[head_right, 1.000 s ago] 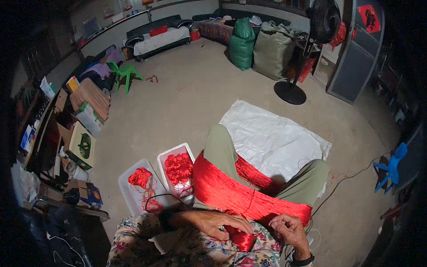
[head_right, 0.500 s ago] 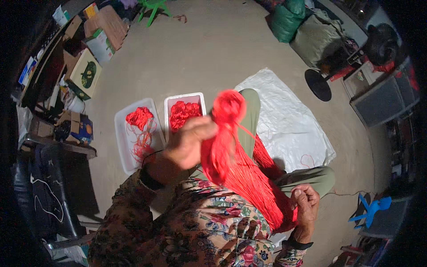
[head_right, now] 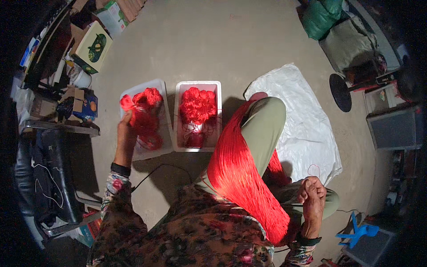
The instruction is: The person ties a bundle of red thread by hand, places it into a plastic bin, and then wraps a long length of thread around their legs before cutting it with shears.
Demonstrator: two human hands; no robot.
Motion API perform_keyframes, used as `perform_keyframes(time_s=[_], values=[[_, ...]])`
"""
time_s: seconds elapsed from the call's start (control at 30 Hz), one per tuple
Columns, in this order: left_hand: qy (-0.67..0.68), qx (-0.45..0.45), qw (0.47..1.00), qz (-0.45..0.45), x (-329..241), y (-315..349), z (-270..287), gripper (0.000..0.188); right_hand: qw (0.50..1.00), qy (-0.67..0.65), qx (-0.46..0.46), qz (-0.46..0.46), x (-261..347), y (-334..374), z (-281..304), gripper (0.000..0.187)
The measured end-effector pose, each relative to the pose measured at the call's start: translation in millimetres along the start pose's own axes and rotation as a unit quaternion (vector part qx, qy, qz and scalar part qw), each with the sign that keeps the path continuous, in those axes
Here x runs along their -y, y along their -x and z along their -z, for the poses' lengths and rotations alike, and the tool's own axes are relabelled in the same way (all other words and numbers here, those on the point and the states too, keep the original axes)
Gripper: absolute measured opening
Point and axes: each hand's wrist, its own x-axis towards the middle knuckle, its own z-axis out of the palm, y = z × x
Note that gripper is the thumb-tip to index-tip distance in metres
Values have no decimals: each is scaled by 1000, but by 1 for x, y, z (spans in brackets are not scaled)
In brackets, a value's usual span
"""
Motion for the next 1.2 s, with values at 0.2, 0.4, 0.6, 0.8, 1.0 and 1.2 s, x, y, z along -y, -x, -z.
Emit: perform_keyframes(time_s=[0.2, 0.4, 0.6, 0.8, 1.0, 1.2], values=[[-39, -130, 988, -71, -45, -25, 84, 33, 998, 14, 0, -67, 2, -34, -6, 18], [-67, -128, 990, 11, -11, -33, 47, 20, 996, 12, -2, -92, -11, -52, -12, 19], [-221, 102, 968, 53, 67, -49, -64, 22, 993, -2, -16, -113, -18, -53, 3, 21], [-321, 145, 932, 85, 167, -130, -95, 23, 987, 39, -73, -140, -9, -49, -4, 20], [-667, 264, 539, -441, 189, -141, -102, 23, 979, 42, -108, -167, -15, -45, 8, 18], [-564, 261, 775, -111, 241, -169, -54, 19, 981, 19, -138, -135, -6, -29, 10, 19]])
